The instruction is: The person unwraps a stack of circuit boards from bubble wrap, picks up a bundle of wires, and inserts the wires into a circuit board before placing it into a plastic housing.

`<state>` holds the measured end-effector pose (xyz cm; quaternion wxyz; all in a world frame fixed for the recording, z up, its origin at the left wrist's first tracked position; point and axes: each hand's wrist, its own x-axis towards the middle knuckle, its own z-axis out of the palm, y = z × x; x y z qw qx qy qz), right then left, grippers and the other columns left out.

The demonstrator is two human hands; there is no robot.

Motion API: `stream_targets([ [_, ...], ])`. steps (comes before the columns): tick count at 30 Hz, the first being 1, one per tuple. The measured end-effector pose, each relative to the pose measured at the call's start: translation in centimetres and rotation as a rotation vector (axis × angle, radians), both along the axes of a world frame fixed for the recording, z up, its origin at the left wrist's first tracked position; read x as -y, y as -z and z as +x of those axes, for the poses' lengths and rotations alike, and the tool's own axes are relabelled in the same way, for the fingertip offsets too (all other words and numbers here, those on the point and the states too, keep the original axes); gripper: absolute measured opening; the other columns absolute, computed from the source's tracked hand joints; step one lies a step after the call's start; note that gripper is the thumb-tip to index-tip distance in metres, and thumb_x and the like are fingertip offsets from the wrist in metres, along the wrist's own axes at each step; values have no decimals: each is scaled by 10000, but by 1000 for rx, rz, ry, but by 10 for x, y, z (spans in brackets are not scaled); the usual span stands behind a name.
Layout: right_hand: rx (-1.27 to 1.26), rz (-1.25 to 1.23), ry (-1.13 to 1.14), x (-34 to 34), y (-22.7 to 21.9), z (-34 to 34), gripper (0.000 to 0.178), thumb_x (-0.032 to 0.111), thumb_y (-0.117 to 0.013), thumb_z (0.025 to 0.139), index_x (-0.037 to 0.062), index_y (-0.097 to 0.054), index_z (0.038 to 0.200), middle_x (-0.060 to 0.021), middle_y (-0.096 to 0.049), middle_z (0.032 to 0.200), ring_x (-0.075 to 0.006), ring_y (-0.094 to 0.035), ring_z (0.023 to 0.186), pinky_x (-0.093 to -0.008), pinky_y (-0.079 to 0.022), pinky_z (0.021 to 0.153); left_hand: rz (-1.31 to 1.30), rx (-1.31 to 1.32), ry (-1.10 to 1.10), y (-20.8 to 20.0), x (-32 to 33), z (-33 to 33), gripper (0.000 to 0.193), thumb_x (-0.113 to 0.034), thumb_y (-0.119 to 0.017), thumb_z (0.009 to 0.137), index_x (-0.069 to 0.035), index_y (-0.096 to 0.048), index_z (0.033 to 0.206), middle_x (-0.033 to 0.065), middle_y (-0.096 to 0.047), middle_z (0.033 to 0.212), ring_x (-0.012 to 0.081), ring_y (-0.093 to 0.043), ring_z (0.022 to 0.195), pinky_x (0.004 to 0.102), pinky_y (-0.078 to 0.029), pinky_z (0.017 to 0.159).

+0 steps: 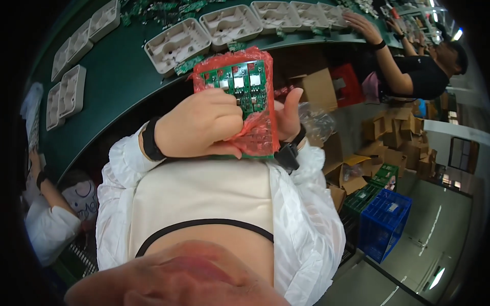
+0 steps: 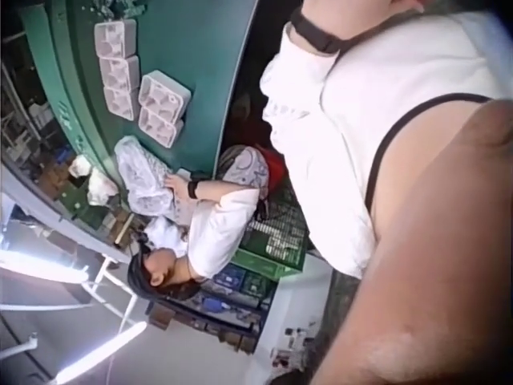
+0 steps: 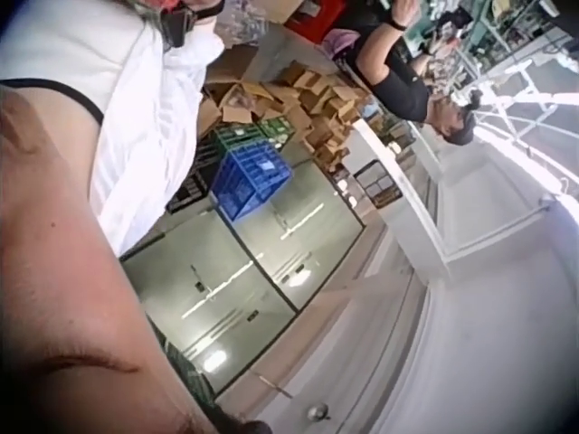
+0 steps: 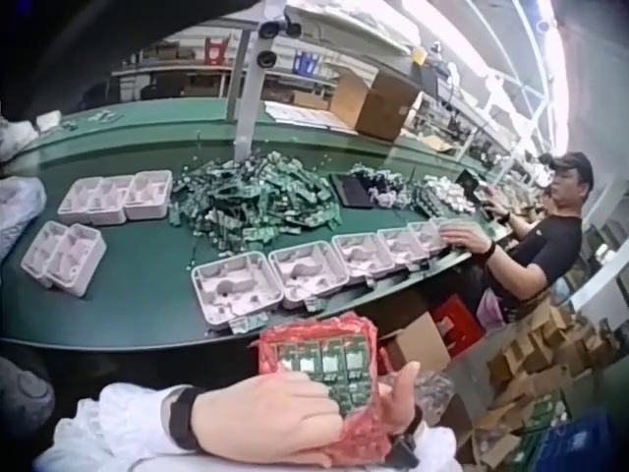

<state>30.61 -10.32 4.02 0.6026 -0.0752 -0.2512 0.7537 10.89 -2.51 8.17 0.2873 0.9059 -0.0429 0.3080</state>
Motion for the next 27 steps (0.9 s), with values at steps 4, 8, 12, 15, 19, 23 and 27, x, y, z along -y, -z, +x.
stream_targets([
  [4,323,-23,-347,-10,8,25,686,473,-543,1020,52,-359,1530,-161,-486,1483,-258,-523,1316,-440,-403,1122,2,-123,-45,14,2,-10,404,-315,-815,720,-78,-511,841,70,-571,841,283,-574,842,397,-456,753],
  [8,638,-321,-314,-15,1,15,559,255,-599,1010,19,-400,1476,-137,-551,1406,-223,-578,1251,-402,-471,1062,90,-208,-143,30,9,-15,388,-316,-807,732,-84,-519,848,58,-581,846,266,-578,841,388,-461,764],
  [12,560,-415,-226,-5,11,-2,463,119,-611,987,9,-453,1408,-95,-609,1304,-183,-630,1162,-349,-539,983,95,-117,-144,41,21,-19,373,-322,-803,739,-93,-518,816,40,-574,822,248,-580,821,372,-457,742],
  [15,526,-369,-196,3,22,-3,439,108,-597,991,3,-468,1398,-106,-620,1291,-180,-643,1130,-351,-547,966,106,16,-128,51,30,-24,339,-260,-797,705,-96,-501,729,32,-560,763,243,-570,756,365,-444,675],
  [19,493,-441,-253,-1,40,2,487,148,-576,996,22,-428,1443,-133,-582,1356,-217,-631,1162,-405,-533,990,121,88,-56,49,32,-34,198,-192,-730,706,-113,-549,717,8,-578,745,217,-583,762,369,-458,687],
  [23,571,-218,-77,11,52,5,493,203,-593,990,28,-451,1429,-155,-594,1343,-239,-638,1163,-430,-544,985,110,141,44,34,35,-44,188,-167,-705,650,-89,-542,699,32,-552,710,241,-557,704,373,-439,634],
  [27,588,-210,-7,6,74,58,546,294,-599,984,39,-443,1441,-186,-587,1360,-298,-639,1179,-493,-543,996,-135,453,57,18,17,-88,239,-83,-757,657,-51,-526,707,65,-512,688,256,-516,643,377,-413,600],
])
